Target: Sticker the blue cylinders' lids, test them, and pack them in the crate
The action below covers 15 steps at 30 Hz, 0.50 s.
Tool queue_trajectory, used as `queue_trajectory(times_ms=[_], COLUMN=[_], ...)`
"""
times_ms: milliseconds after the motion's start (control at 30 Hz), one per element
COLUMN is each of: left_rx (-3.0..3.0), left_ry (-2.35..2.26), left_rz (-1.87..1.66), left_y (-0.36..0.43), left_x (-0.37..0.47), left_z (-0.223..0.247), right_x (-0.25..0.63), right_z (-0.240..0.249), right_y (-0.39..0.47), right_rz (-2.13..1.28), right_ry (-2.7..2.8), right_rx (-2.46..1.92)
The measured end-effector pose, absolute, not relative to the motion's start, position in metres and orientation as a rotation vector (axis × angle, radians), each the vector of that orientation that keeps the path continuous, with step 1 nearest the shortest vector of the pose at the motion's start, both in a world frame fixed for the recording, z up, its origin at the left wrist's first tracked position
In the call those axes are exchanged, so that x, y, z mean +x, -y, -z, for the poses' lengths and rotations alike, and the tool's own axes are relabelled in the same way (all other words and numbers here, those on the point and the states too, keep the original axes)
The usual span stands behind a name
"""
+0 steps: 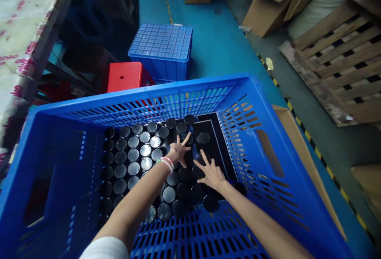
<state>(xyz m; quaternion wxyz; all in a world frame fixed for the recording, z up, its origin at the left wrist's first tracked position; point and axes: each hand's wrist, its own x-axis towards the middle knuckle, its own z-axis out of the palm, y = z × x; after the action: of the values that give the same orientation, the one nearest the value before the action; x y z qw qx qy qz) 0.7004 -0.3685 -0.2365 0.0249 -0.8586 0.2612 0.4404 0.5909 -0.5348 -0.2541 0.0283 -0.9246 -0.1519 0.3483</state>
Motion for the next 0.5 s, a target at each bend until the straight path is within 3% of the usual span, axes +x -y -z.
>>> queue_trajectory(times_ms=[500], left_rx=[-2.762], left_ry=[-0.764], left_rz=[-1.356], left_y=[0.359], left_x=[0.683], left_z=[0.23], right_x=[0.592], right_z=[0.252], right_y=[0.569], right_rz=[-0.98], right_ry=[0.133], right_rx=[-2.915])
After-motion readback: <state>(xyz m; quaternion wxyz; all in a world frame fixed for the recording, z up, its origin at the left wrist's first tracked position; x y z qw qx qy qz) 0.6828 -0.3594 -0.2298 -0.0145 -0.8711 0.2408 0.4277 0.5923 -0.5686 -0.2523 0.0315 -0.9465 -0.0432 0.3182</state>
